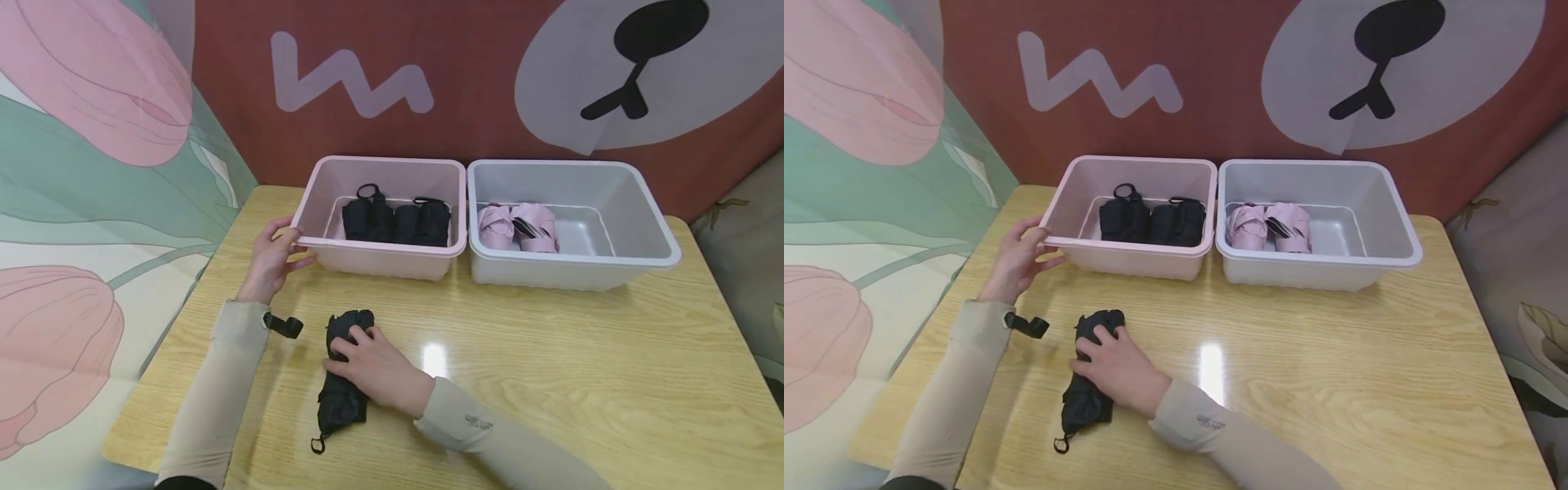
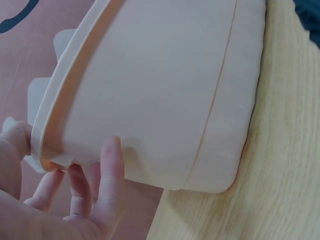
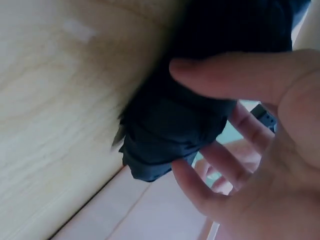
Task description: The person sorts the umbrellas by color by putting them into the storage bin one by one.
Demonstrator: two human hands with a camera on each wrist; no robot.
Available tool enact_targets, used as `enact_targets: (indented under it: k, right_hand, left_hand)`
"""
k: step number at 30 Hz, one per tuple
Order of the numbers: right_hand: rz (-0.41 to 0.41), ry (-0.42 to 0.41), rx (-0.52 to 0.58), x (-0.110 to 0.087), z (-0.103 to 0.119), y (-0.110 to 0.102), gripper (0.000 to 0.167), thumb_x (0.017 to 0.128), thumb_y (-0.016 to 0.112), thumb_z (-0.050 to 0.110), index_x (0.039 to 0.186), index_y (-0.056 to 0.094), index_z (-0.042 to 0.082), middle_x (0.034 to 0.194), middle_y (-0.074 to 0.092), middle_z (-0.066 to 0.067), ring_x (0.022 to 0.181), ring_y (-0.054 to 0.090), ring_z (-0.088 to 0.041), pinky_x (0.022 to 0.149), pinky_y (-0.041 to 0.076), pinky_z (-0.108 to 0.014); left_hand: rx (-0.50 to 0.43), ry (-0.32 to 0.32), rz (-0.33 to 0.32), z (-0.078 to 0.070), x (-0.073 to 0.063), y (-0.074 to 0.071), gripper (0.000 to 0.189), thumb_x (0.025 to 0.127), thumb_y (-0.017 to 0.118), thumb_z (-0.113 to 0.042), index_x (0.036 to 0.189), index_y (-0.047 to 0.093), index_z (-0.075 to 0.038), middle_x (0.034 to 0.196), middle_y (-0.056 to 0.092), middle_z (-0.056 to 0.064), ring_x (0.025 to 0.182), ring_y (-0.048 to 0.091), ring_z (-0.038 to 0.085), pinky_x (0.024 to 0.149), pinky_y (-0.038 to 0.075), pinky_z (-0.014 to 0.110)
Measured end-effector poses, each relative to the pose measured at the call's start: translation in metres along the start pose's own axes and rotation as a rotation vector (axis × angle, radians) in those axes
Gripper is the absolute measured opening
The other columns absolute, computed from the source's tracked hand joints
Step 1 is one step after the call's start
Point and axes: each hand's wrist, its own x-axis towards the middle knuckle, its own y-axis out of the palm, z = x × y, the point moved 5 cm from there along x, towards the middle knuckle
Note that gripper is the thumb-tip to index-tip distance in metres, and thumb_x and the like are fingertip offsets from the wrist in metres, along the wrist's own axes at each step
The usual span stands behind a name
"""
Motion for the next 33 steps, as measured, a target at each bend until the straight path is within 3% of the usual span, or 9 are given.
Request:
enact_targets:
  k: [3,7,10,14,19,25,33]
  right_hand:
    - [0.005,-0.007,-0.002,-0.003,-0.002,-0.001,0.044,0.088,0.067,0.019,0.128,0.060,0.037,0.120,0.052,0.007,0.097,0.047,-0.021,0.073,0.046,-0.036]
    - [-0.009,-0.013,0.001,-0.004,-0.003,-0.002,0.033,0.092,0.059,0.022,0.121,0.064,0.037,0.115,0.052,0.008,0.099,0.045,-0.020,0.079,0.045,-0.037]
    - [0.003,-0.025,0.013,-0.003,-0.003,-0.001,0.031,0.091,0.061,0.022,0.119,0.065,0.035,0.127,0.052,0.007,0.121,0.046,-0.026,0.095,0.045,-0.042]
    - [0.075,-0.037,0.057,-0.002,-0.004,0.001,0.043,0.086,0.070,0.017,0.125,0.062,0.033,0.146,0.045,0.006,0.143,0.031,-0.034,0.110,0.038,-0.051]
    - [0.133,-0.040,0.088,-0.005,-0.007,0.004,0.052,0.084,0.072,0.015,0.131,0.057,0.033,0.147,0.046,0.006,0.144,0.031,-0.030,0.112,0.035,-0.052]
    - [0.098,-0.046,0.059,-0.006,-0.007,0.008,0.055,0.087,0.070,0.015,0.135,0.054,0.037,0.145,0.047,0.005,0.143,0.034,-0.031,0.112,0.035,-0.053]
    - [0.057,-0.055,0.048,-0.009,-0.009,0.009,0.049,0.087,0.069,0.016,0.129,0.057,0.038,0.142,0.050,0.007,0.141,0.037,-0.029,0.109,0.038,-0.052]
  left_hand:
    - [-0.003,0.002,0.000,0.000,0.000,0.000,0.034,0.093,0.058,-0.017,0.125,0.052,-0.022,0.111,0.054,0.005,0.081,0.057,0.016,0.065,0.061,0.031]
    - [-0.005,0.006,0.002,-0.001,0.000,0.000,0.034,0.092,0.057,-0.016,0.125,0.051,-0.022,0.108,0.055,0.004,0.082,0.056,0.017,0.066,0.061,0.031]
    - [0.003,0.007,0.002,-0.001,0.000,0.000,0.035,0.092,0.057,-0.016,0.126,0.051,-0.022,0.109,0.055,0.003,0.084,0.056,0.018,0.066,0.061,0.031]
    - [0.009,0.003,0.004,-0.001,-0.001,0.000,0.035,0.093,0.057,-0.017,0.127,0.050,-0.022,0.110,0.054,0.003,0.084,0.056,0.018,0.066,0.061,0.030]
    - [0.006,-0.003,0.008,0.000,-0.001,0.000,0.035,0.094,0.058,-0.018,0.128,0.050,-0.022,0.112,0.053,0.003,0.086,0.056,0.019,0.067,0.061,0.031]
    - [0.005,-0.005,0.005,0.000,0.000,0.000,0.037,0.093,0.058,-0.019,0.129,0.049,-0.021,0.113,0.053,0.003,0.086,0.056,0.018,0.066,0.061,0.031]
    - [0.007,-0.006,0.000,0.000,0.000,0.000,0.039,0.093,0.058,-0.018,0.131,0.049,-0.020,0.115,0.053,0.004,0.086,0.055,0.019,0.066,0.061,0.031]
